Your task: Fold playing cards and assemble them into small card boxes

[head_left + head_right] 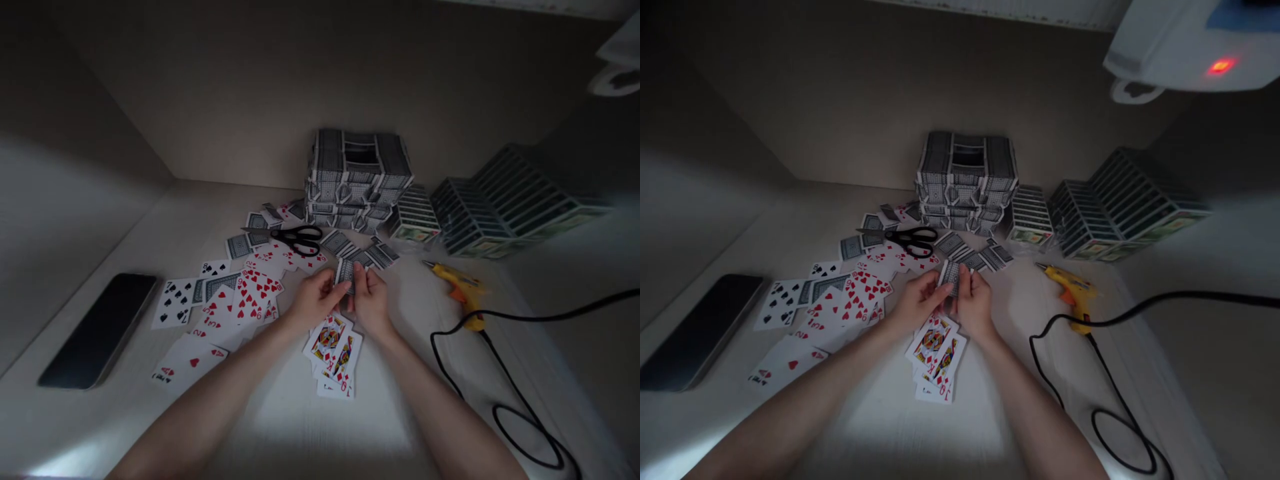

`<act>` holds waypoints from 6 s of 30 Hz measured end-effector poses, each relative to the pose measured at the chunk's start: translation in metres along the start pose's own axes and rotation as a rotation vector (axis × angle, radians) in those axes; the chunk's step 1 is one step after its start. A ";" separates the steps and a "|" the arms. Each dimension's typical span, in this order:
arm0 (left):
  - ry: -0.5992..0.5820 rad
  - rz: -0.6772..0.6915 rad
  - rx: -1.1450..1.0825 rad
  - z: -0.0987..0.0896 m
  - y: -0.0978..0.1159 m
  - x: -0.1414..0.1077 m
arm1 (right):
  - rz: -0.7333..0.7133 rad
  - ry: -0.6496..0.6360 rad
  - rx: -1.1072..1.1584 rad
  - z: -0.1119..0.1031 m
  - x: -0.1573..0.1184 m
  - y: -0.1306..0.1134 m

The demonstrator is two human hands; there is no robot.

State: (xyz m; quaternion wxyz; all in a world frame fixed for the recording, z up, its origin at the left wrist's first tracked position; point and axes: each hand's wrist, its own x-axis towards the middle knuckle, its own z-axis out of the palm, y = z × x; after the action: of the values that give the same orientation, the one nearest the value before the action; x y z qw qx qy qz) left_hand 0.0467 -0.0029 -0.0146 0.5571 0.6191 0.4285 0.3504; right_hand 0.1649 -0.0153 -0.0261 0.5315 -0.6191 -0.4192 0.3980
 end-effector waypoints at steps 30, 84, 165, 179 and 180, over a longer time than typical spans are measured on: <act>0.358 0.105 0.442 -0.002 0.005 -0.001 | -0.076 -0.223 -0.143 0.003 -0.011 -0.002; 0.516 0.050 -0.279 -0.022 -0.008 0.020 | -0.382 -0.649 -0.793 -0.009 -0.035 -0.022; 0.415 0.212 0.013 -0.016 -0.008 0.014 | 0.102 -0.372 0.316 -0.009 0.002 -0.007; 0.357 0.036 -0.317 -0.020 -0.008 0.019 | 0.099 -0.363 0.229 -0.006 0.001 -0.009; 0.342 0.032 -0.298 -0.019 -0.008 0.018 | 0.096 -0.355 0.217 -0.005 0.001 -0.009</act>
State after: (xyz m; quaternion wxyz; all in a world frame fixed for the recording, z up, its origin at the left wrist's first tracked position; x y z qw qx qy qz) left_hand 0.0349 0.0216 -0.0211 0.5561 0.4683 0.4502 0.5185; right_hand 0.1695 -0.0152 -0.0166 0.4932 -0.4978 -0.4309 0.5686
